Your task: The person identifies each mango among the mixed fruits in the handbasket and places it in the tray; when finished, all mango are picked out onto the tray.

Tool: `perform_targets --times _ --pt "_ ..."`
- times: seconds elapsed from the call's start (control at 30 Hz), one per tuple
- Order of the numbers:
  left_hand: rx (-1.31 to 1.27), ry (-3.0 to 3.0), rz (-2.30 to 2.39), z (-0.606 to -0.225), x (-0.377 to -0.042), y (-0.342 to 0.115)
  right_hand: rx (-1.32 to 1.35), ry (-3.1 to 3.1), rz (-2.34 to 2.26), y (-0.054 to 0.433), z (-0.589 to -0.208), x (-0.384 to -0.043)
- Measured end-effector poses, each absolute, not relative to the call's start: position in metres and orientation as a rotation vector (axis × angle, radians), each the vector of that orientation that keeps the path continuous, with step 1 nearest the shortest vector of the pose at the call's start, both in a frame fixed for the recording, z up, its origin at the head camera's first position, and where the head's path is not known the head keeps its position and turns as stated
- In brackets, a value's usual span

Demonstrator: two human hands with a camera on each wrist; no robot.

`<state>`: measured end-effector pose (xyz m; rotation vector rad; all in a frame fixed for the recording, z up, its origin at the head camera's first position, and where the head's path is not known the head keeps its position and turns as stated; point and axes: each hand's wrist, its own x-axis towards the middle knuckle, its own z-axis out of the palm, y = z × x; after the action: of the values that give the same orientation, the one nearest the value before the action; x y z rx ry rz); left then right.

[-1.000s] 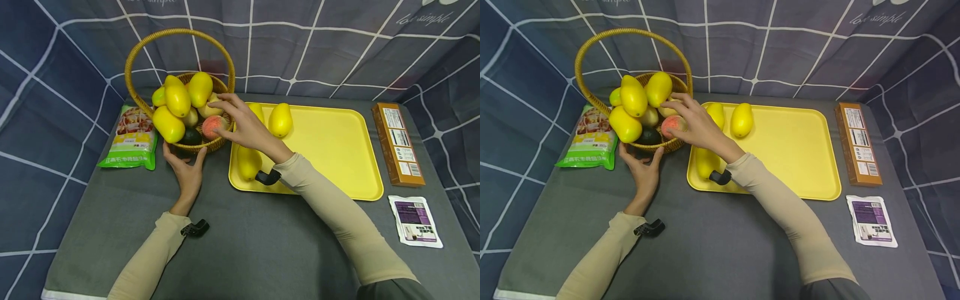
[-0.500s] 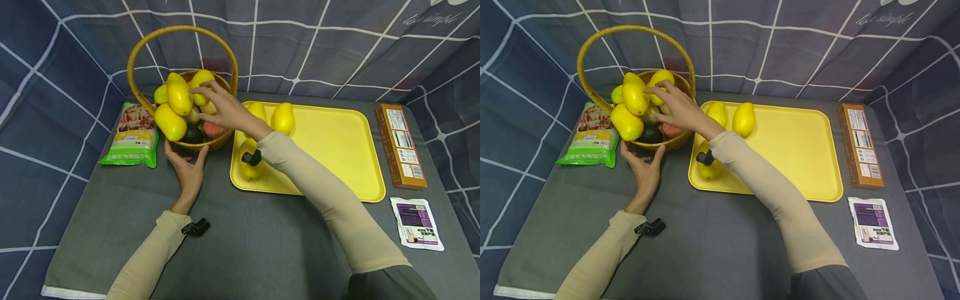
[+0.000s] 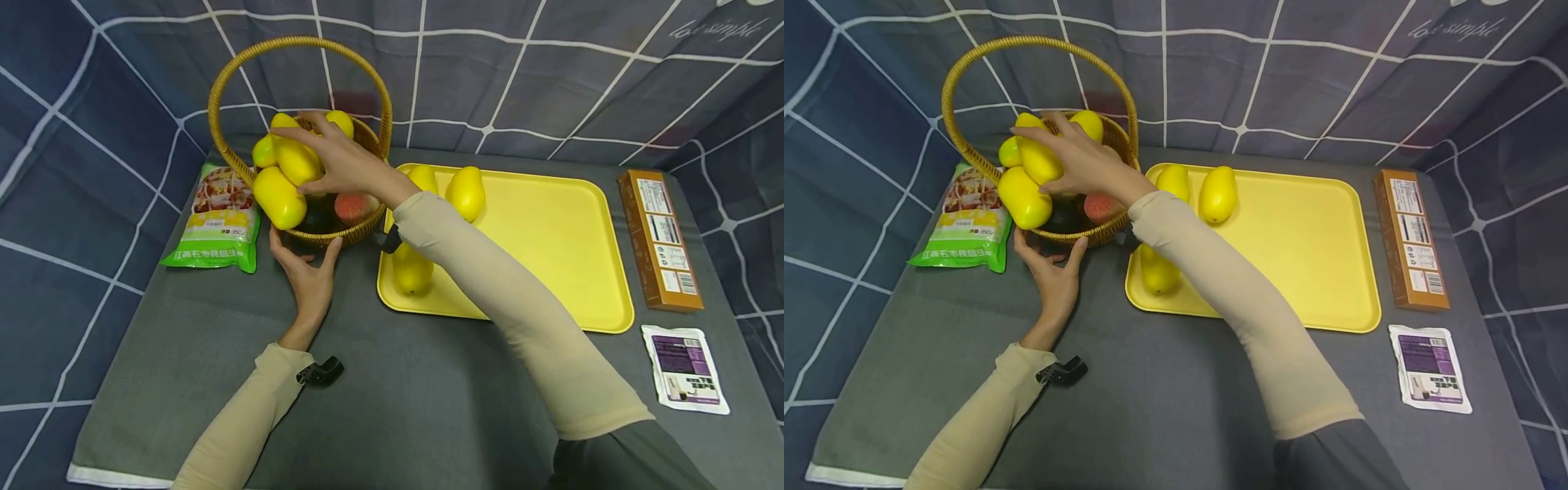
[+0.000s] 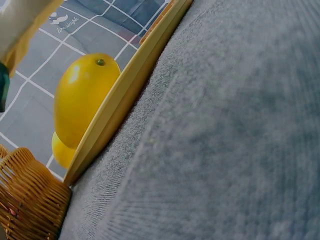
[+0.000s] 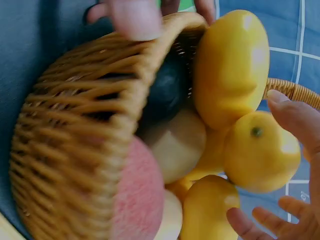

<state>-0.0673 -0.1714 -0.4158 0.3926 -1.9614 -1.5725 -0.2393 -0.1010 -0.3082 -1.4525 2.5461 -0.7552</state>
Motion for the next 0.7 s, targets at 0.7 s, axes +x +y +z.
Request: perform_targets --times 0.7 --pt "0.38 -1.961 -1.554 -0.419 -0.065 -0.17 -1.438 2.549 -0.741 -0.107 -0.308 -0.233"
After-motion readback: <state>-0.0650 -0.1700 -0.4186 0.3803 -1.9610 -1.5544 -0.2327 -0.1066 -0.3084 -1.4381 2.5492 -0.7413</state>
